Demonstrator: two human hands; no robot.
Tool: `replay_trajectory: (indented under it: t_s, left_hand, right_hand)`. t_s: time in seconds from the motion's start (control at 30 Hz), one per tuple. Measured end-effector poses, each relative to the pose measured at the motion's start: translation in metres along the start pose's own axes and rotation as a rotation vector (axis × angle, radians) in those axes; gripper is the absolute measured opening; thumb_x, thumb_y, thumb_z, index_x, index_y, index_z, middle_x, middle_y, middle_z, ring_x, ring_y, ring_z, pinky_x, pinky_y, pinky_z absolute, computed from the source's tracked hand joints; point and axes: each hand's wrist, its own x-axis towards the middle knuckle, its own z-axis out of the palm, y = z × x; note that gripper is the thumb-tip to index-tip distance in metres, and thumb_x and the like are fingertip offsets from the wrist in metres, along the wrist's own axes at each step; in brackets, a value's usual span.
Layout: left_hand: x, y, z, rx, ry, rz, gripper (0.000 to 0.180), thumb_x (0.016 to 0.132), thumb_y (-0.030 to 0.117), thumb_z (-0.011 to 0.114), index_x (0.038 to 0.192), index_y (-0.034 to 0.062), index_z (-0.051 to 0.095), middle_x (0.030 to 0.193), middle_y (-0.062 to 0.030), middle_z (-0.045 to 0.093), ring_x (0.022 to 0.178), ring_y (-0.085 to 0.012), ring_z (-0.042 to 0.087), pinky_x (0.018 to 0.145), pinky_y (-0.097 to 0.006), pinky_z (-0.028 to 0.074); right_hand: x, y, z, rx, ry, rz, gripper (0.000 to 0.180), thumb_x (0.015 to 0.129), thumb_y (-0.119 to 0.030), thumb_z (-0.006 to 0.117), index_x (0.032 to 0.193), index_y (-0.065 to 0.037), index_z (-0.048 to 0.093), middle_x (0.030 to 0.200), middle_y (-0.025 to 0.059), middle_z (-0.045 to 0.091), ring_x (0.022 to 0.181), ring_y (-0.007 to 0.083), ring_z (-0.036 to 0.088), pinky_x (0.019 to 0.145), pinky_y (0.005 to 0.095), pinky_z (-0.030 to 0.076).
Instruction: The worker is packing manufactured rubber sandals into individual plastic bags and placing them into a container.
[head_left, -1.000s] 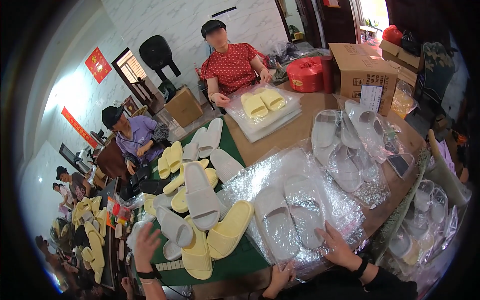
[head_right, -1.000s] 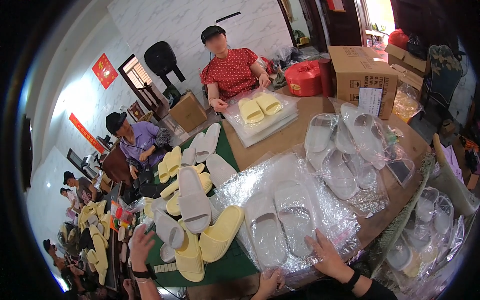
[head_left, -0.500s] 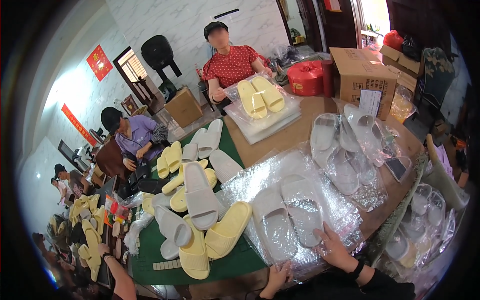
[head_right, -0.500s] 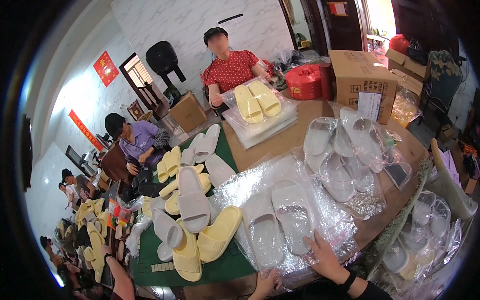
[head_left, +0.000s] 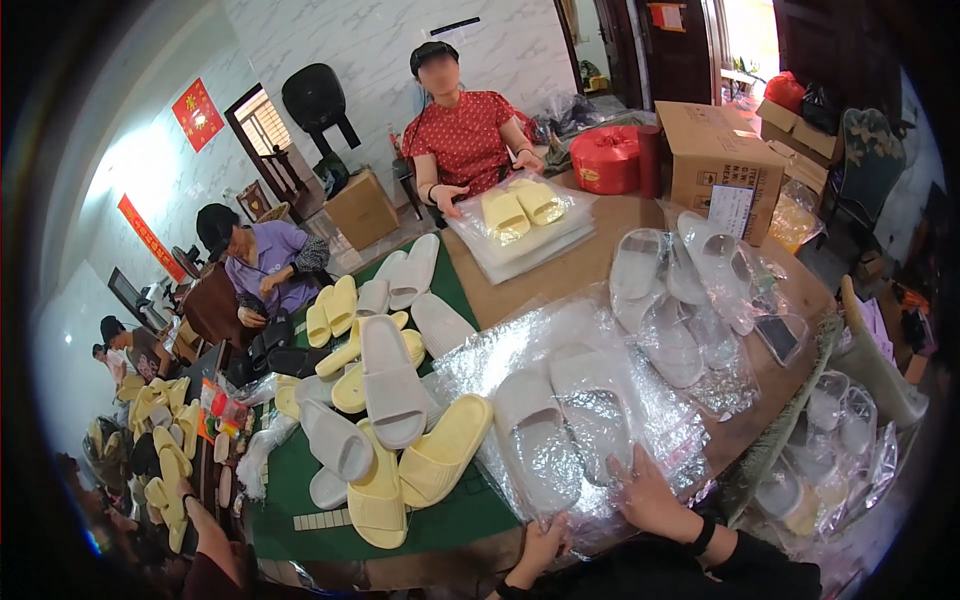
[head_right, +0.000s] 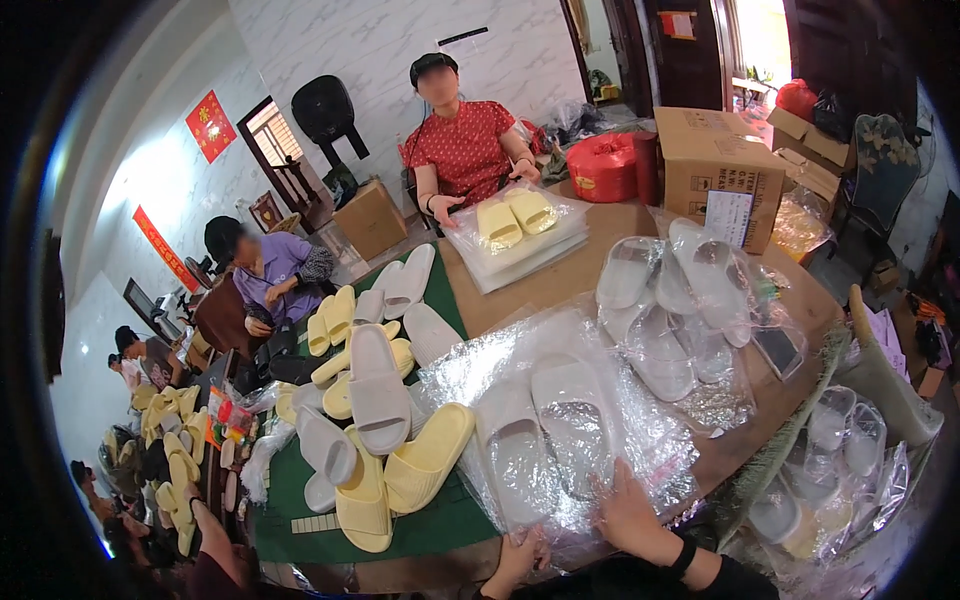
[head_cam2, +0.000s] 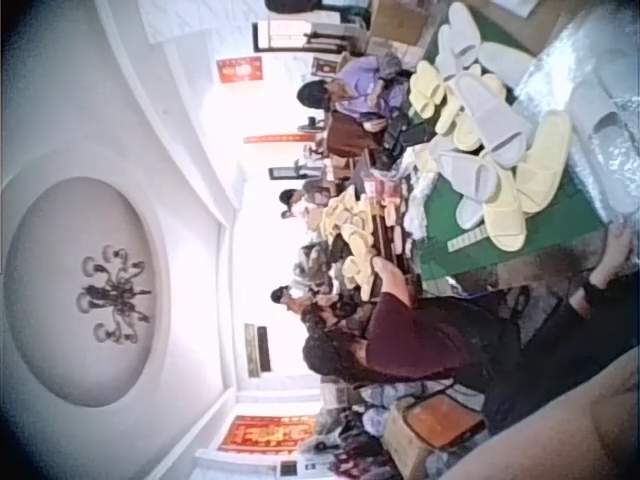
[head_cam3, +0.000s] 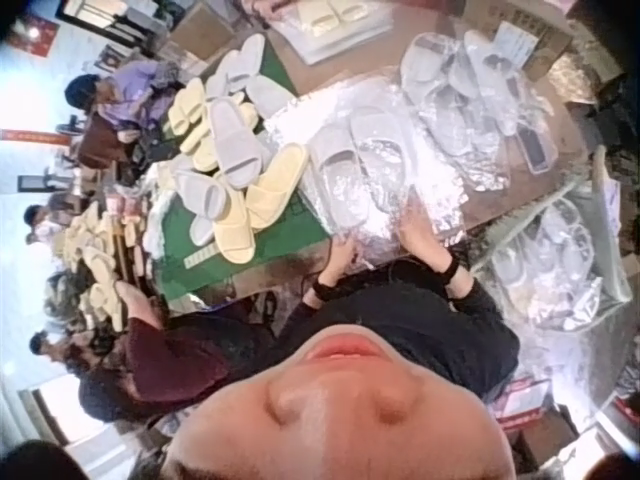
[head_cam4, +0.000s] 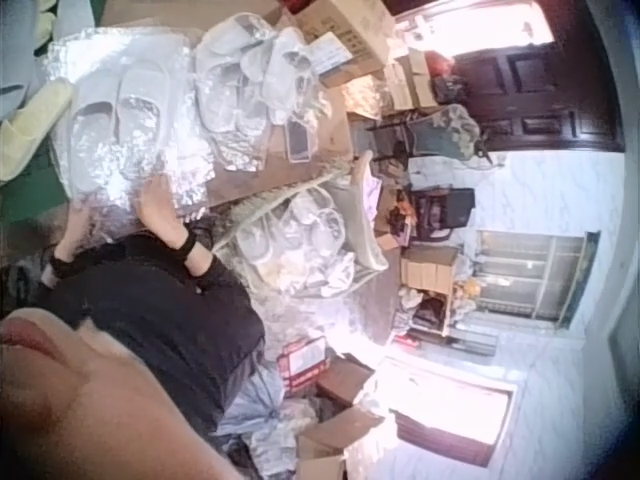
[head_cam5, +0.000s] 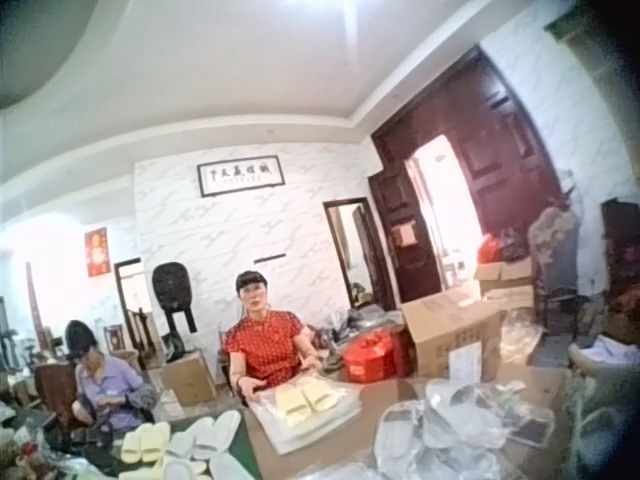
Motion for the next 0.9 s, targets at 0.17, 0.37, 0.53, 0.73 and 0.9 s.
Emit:
replay_trajectory:
  t_s: [0.17, 0.37, 0.53, 0.73, 0.9]
  left_hand:
    - [0.004, -0.004, -0.007, 0.129, 0.015, -0.080, 0.028, 0.095, 0.023, 0.053, 0.073, 0.0053, 0.051, 0.056, -0.0033, 0.050, 0.043, -0.0123, 0.047, 0.037, -0.027, 0.036]
    - [0.013, 0.176, 0.096, 0.279, 0.399, -0.368, 0.026, 0.094, 0.029, 0.055, 0.080, 0.0067, 0.053, 0.055, -0.0008, 0.051, 0.042, -0.0104, 0.047, 0.038, -0.026, 0.036]
    - [0.004, -0.005, -0.009, -0.043, -0.013, 0.043, 0.028, 0.094, 0.032, 0.054, 0.097, 0.0048, 0.058, 0.054, 0.0020, 0.047, 0.040, -0.0084, 0.043, 0.037, -0.024, 0.034]
    - [-0.005, 0.012, 0.006, 0.081, -0.089, 0.073, 0.033, 0.095, 0.036, 0.050, 0.089, 0.0042, 0.056, 0.054, 0.0018, 0.043, 0.039, -0.0080, 0.043, 0.036, -0.024, 0.034]
    - [0.006, -0.009, -0.005, 0.041, -0.108, 0.057, 0.036, 0.094, 0.036, 0.052, 0.108, 0.0046, 0.061, 0.056, 0.0014, 0.048, 0.038, -0.0061, 0.042, 0.035, -0.022, 0.034]
  right_hand:
    - [0.039, -0.022, -0.095, 0.501, -0.972, -0.439, 0.058, 0.090, -0.021, 0.053, 0.139, -0.001, 0.029, 0.136, 0.0273, 0.036, 0.117, 0.0392, 0.047, 0.092, 0.0433, 0.043]
    - [0.106, -0.118, -0.190, 0.193, -0.210, -1.225, 0.064, 0.082, -0.015, 0.058, 0.141, -0.014, 0.033, 0.142, 0.0197, 0.034, 0.125, 0.0354, 0.041, 0.099, 0.0429, 0.039]
    - [0.211, -0.114, -0.246, -0.118, 0.988, -0.372, 0.073, 0.082, -0.036, 0.065, 0.143, -0.016, 0.030, 0.144, 0.0257, 0.027, 0.128, 0.0415, 0.035, 0.104, 0.0422, 0.033]
    - [0.256, -0.046, -0.285, -0.458, 1.037, -0.060, 0.066, 0.088, -0.029, 0.056, 0.144, -0.013, 0.025, 0.145, 0.0255, 0.023, 0.120, 0.0426, 0.044, 0.097, 0.0438, 0.041]
    - [0.151, -0.115, -0.218, -0.195, -0.276, -0.454, 0.068, 0.081, -0.024, 0.068, 0.138, -0.006, 0.035, 0.133, 0.0205, 0.045, 0.117, 0.0368, 0.047, 0.100, 0.0396, 0.037]
